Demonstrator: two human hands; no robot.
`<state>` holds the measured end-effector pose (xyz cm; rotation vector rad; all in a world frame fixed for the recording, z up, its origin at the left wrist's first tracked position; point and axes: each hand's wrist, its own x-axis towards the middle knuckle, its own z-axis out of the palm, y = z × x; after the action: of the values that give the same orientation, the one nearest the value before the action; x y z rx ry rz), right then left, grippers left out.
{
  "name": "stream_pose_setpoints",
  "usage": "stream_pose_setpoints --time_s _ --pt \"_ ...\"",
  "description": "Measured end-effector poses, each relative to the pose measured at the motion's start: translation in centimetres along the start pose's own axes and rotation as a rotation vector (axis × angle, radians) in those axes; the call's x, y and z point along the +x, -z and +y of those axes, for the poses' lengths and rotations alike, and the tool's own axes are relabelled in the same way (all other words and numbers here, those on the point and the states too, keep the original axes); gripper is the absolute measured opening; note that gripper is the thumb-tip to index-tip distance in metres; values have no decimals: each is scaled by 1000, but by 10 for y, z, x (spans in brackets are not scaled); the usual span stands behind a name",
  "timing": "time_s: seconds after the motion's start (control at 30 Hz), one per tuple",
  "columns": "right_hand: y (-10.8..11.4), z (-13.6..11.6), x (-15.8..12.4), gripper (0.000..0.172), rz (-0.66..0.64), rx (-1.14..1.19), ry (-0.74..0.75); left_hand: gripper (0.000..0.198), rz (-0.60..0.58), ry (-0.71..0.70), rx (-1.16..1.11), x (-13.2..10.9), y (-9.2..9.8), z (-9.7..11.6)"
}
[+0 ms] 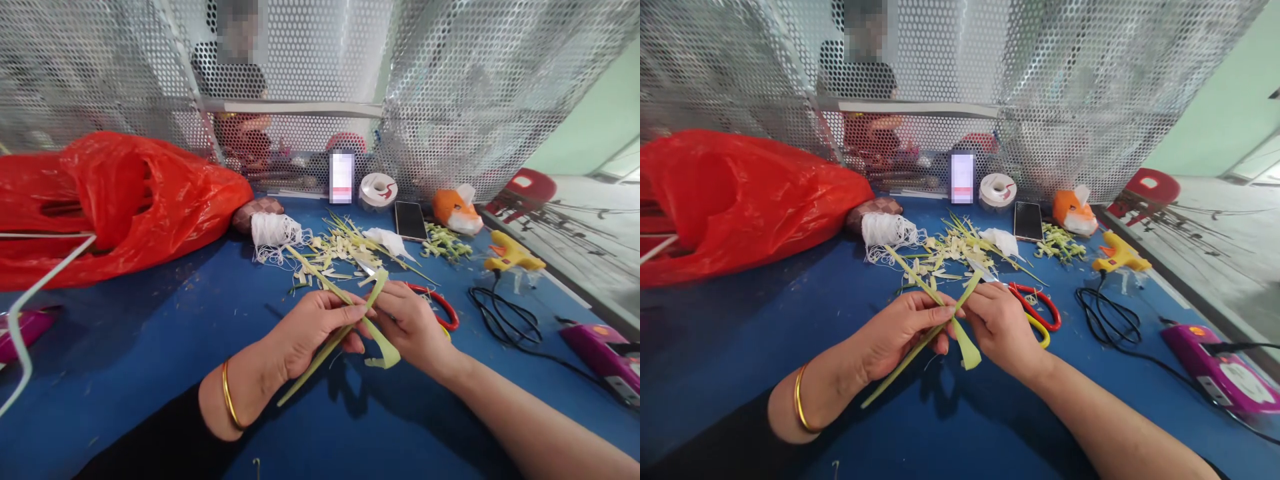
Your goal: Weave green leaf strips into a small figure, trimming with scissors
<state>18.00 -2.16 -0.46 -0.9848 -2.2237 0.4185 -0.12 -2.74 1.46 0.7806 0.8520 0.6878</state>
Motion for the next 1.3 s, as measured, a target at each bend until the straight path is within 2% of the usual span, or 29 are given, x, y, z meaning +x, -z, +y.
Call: stream_pose_setpoints --time_s 0.13,0.3,0.47,0.57,0.7,0.8,0.93,1.13,1.3 --pt "-5 1 1 24 47 -6 -23 21 37 -56 -5 2 3 -3" --pt "-8 -1 1 14 65 161 -220 32 122 -103 -38 2 6 6" --pt "-2 -1 4 26 165 306 -321 27 226 -171 -50 4 6 24" --pt "6 -6 18 32 130 350 -373 23 275 -202 -37 7 0 38" --pt "13 -12 46 31 23 227 -339 17 307 -284 -22 14 -5 48" --pt "7 -9 55 34 -3 230 -345 16 351 -322 -24 20 0 44" --pt "-10 -3 41 36 40 165 -364 11 357 -281 -12 19 11 28" --pt "-24 6 30 30 27 40 -330 6 295 -247 -72 24 19 15" --pt "-24 3 30 20 83 -29 -325 7 327 -253 -101 25 18 13"
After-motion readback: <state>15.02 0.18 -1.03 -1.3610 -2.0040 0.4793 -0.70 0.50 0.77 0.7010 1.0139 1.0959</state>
